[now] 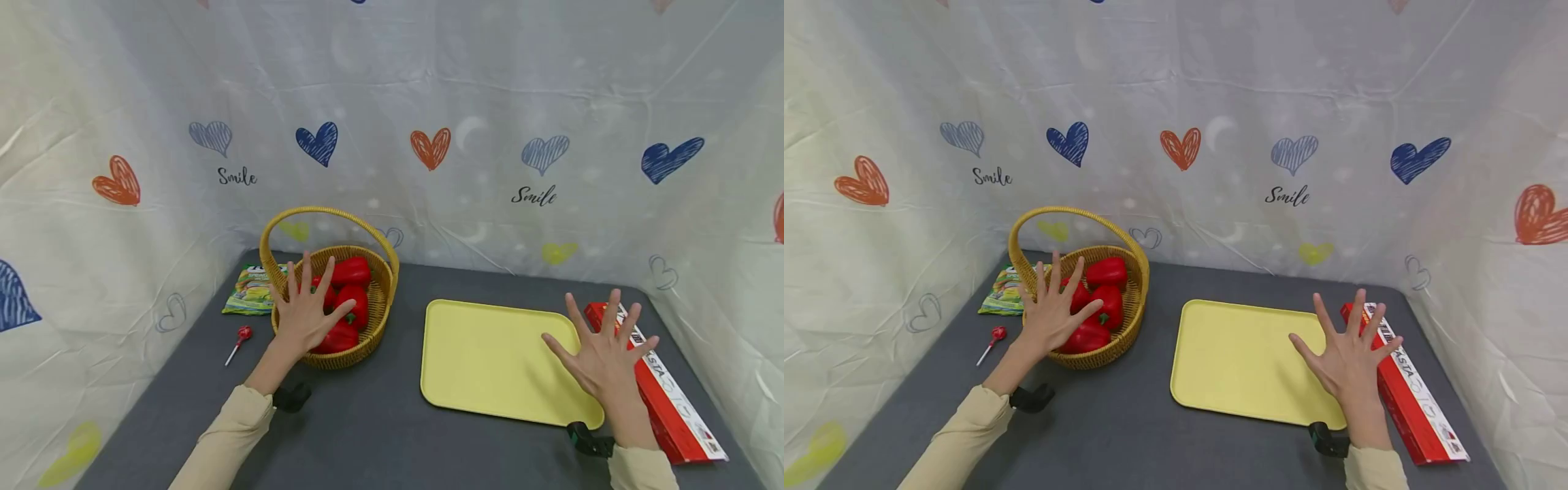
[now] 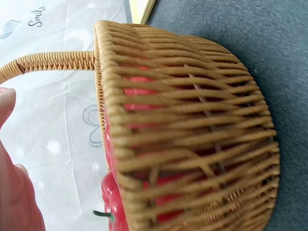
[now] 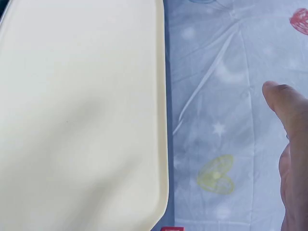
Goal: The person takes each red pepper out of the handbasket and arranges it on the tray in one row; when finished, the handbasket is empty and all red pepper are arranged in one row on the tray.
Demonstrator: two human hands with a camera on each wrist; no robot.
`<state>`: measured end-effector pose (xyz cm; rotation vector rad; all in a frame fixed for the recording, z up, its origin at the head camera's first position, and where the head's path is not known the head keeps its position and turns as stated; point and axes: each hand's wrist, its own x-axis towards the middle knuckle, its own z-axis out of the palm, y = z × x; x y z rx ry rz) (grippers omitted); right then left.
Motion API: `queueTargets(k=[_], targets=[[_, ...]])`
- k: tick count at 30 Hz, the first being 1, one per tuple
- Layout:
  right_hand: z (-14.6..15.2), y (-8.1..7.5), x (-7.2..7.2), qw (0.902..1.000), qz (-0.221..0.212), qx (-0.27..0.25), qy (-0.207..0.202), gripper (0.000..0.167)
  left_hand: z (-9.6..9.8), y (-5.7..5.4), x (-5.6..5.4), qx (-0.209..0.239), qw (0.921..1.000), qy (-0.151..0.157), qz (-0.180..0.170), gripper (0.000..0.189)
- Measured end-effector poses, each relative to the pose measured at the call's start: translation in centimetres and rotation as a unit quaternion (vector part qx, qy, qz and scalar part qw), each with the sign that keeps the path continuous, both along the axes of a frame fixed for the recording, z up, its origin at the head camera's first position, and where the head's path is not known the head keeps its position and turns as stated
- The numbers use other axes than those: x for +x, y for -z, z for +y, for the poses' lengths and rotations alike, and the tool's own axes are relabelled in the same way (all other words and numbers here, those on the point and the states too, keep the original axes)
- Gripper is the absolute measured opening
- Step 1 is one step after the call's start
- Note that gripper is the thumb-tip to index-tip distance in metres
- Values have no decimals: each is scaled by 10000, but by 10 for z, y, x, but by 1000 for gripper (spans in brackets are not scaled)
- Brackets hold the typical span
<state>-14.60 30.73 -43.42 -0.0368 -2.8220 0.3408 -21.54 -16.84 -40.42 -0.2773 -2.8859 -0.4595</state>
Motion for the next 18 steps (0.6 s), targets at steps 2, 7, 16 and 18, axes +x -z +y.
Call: queueTargets(k=[2, 7, 16, 18], targets=[[0, -1, 2, 10000, -27, 12, 17, 89, -4, 1, 2, 70, 9999, 31, 113, 90], [2, 0, 7, 9999, -94, 74, 57, 90, -18, 4, 10, 271, 9991, 139, 279, 88], [3, 7, 19, 9999, -40, 165, -23, 90, -43, 0, 21, 1057, 9936, 394, -54, 89], [2, 9, 22, 9998, 57, 164, -104, 89, -49, -1, 22, 1353, 9897, 434, -177, 90]])
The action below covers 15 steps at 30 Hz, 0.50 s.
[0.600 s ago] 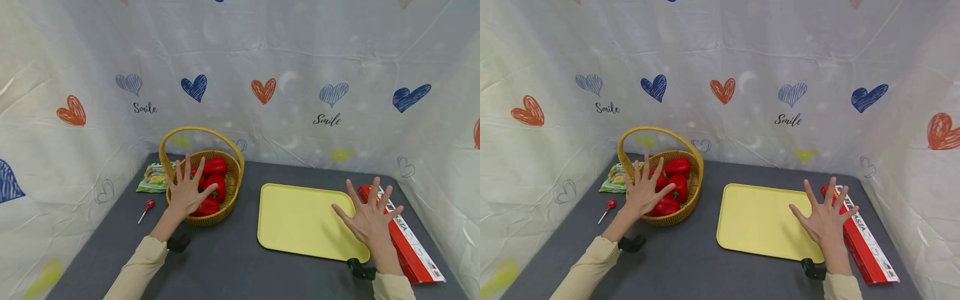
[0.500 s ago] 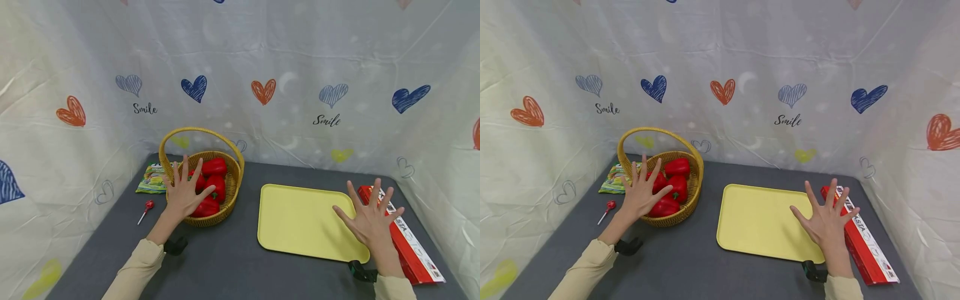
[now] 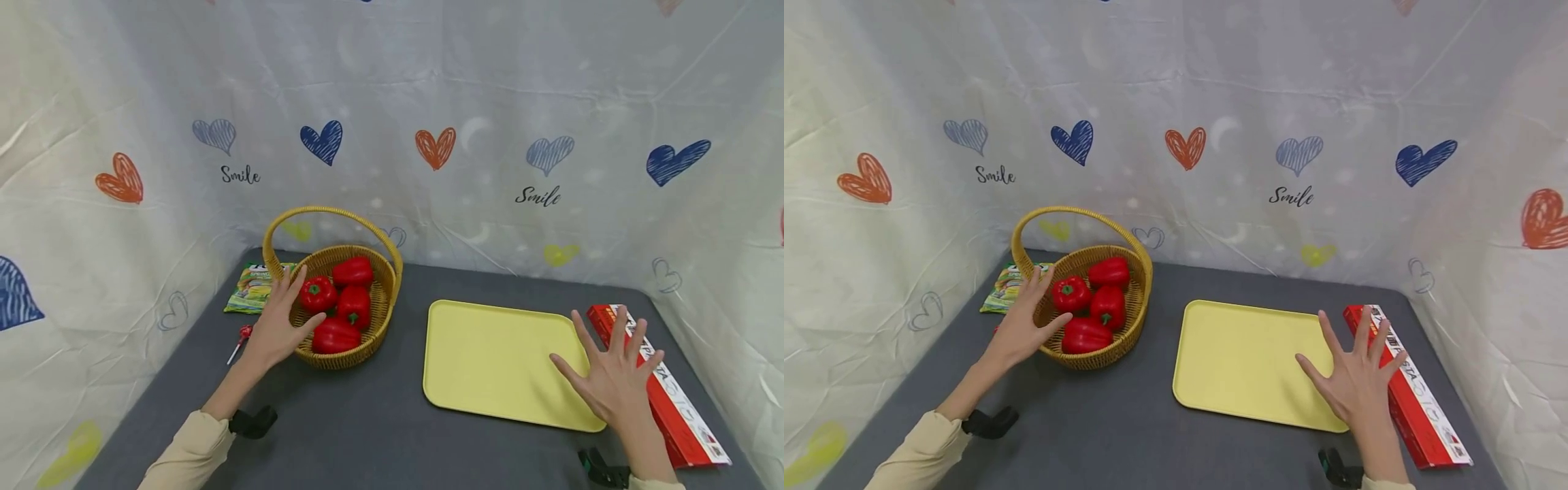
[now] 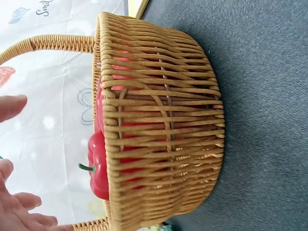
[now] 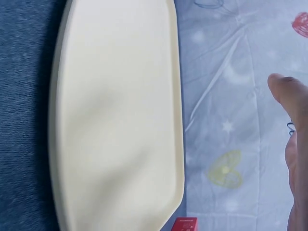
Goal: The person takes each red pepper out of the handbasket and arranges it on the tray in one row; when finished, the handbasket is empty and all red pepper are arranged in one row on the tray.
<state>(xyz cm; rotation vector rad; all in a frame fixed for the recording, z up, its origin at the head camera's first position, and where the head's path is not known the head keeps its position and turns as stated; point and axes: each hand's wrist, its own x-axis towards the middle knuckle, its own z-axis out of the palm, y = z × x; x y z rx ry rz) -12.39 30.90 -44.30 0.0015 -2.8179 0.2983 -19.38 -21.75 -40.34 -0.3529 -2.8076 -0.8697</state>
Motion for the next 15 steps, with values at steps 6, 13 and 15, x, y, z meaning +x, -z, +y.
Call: queueTargets(k=[6, 13, 15], targets=[[3, 6, 8, 9993, 223, 56, -307, 90, -15, 1, -5, 473, 9987, 74, -163, 91], [13, 18, 18, 9956, 248, -112, -897, 84, -23, -1, -17, 384, 9990, 101, -211, 86], [17, 21, 22, 9943, 153, -183, -1037, 83, -23, -1, -20, 374, 9989, 130, -234, 85]])
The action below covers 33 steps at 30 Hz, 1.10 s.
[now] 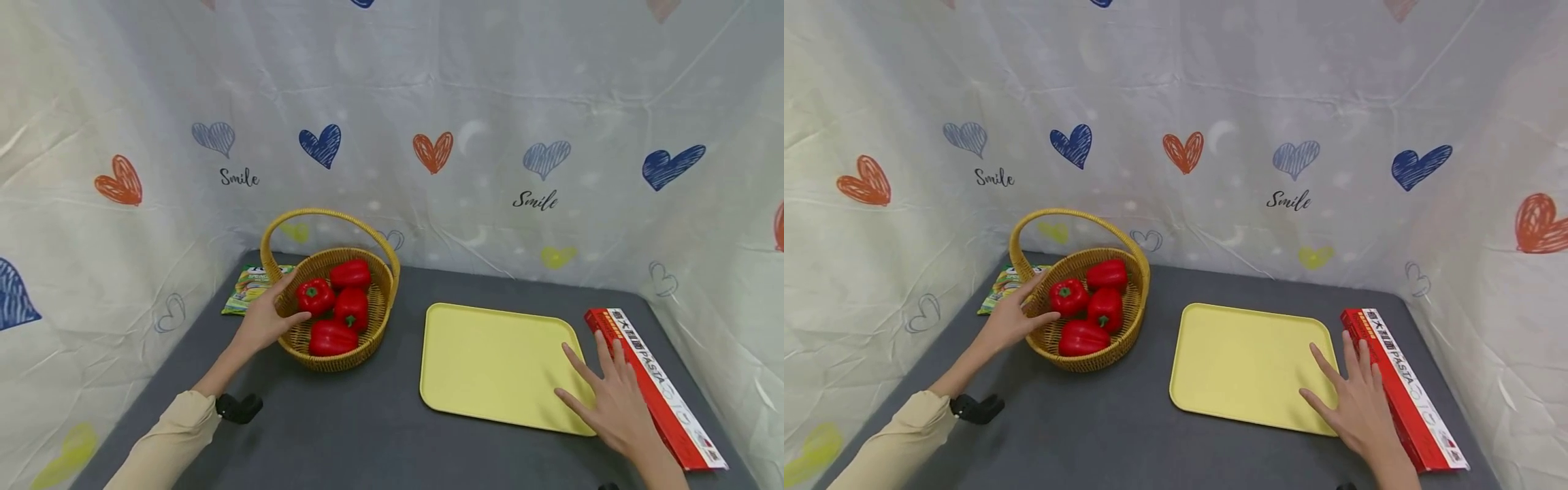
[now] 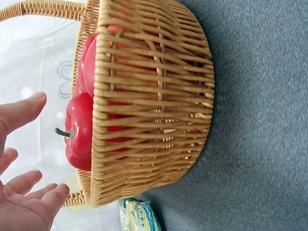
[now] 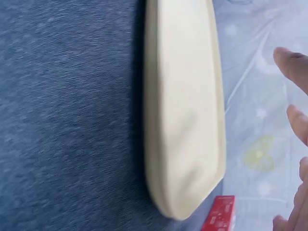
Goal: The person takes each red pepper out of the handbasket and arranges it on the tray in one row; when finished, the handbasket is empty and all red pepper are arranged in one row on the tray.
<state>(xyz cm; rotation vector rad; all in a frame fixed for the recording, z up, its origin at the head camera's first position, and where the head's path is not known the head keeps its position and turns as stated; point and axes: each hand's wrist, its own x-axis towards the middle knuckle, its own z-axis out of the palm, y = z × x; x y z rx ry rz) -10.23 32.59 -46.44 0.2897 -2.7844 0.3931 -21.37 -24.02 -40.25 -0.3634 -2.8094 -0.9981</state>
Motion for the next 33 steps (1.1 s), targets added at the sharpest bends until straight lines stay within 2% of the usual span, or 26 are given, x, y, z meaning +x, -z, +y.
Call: queueTargets(k=[4, 9, 13, 16, 21, 26, 29, 33], targets=[[5, 6, 7, 9995, -274, -57, -110, 80, -1, 0, -5, -42, 10000, 76, -33, 84], [12, 15, 14, 9967, -555, -490, -325, 60, 0, 0, -7, -93, 9998, 169, -65, 80], [22, 26, 18, 9933, -319, -891, -656, 43, 0, -1, -11, 144, 9989, 399, -207, 77], [30, 32, 20, 9910, -136, -1045, -822, 40, -1, -2, -14, 555, 9954, 578, -528, 77], [38, 34, 22, 9875, -497, -1370, -606, 43, -3, -4, -20, 1207, 9840, 765, -1065, 77], [43, 35, 23, 9774, -970, -1840, -368, 44, -2, -5, -22, 1659, 9727, 820, -1400, 76], [46, 37, 23, 9714, -1043, -2095, -402, 44, -1, -5, -24, 1683, 9722, 771, -1432, 74], [51, 39, 25, 9672, -1052, -2277, -410, 44, 2, -5, -30, 1522, 9760, 746, -1367, 72]])
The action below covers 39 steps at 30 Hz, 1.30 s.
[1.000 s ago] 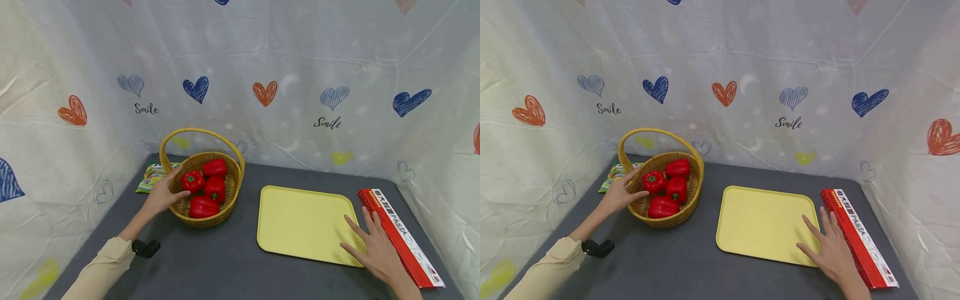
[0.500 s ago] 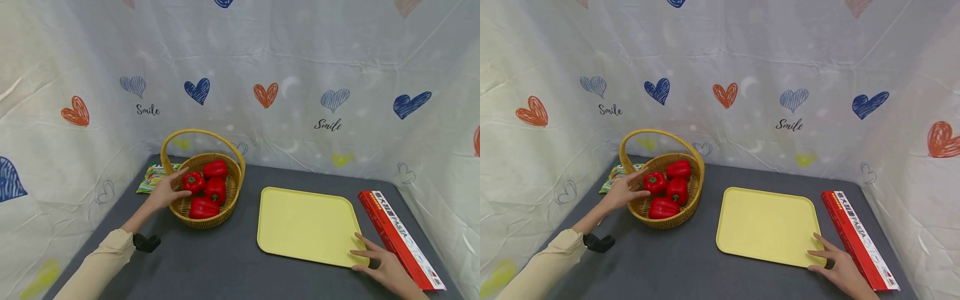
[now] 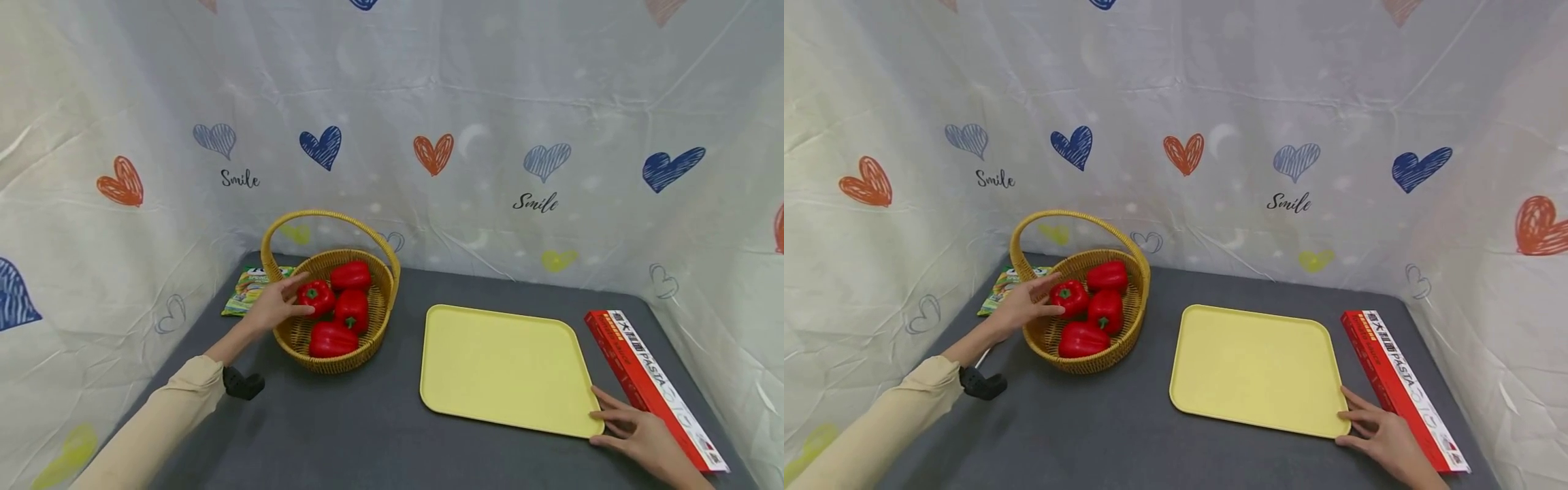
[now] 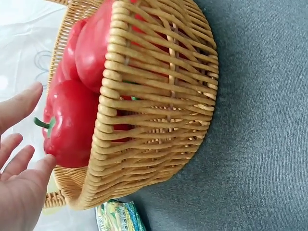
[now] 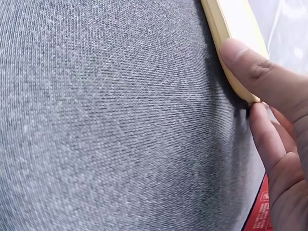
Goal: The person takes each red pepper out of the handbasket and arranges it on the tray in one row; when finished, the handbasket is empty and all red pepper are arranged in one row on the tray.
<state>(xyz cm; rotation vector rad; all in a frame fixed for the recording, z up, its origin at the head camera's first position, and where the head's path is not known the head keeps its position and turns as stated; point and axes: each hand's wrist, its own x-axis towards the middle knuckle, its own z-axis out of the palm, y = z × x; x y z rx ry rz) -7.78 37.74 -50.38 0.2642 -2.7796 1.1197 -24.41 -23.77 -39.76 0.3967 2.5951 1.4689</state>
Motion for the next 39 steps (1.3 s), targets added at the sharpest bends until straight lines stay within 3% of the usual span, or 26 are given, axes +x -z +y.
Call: queueTargets(k=[6, 10, 16, 25, 30, 39], targets=[[3, 2, 7, 9970, -584, 225, 454, 44, 7, 7, -8, 118, 9995, 275, -33, 73], [2, 5, 11, 9932, -982, 32, 631, 44, 9, 12, -11, -72, 9998, 161, 0, 73], [2, 9, 12, 9930, -933, -301, 659, 42, 10, 18, -19, -229, 9995, 37, 201, 68], [-1, 10, 10, 9914, -1064, -495, 574, 43, 3, 22, -25, -60, 9990, -369, -244, 71], [-2, 9, 9, 9900, -1202, -352, 652, 45, 5, 22, -27, 69, 9984, -353, -426, 76], [-1, 4, 2, 9906, -1156, -517, 515, 45, 8, 25, -28, 276, 9974, -540, -397, 72]])
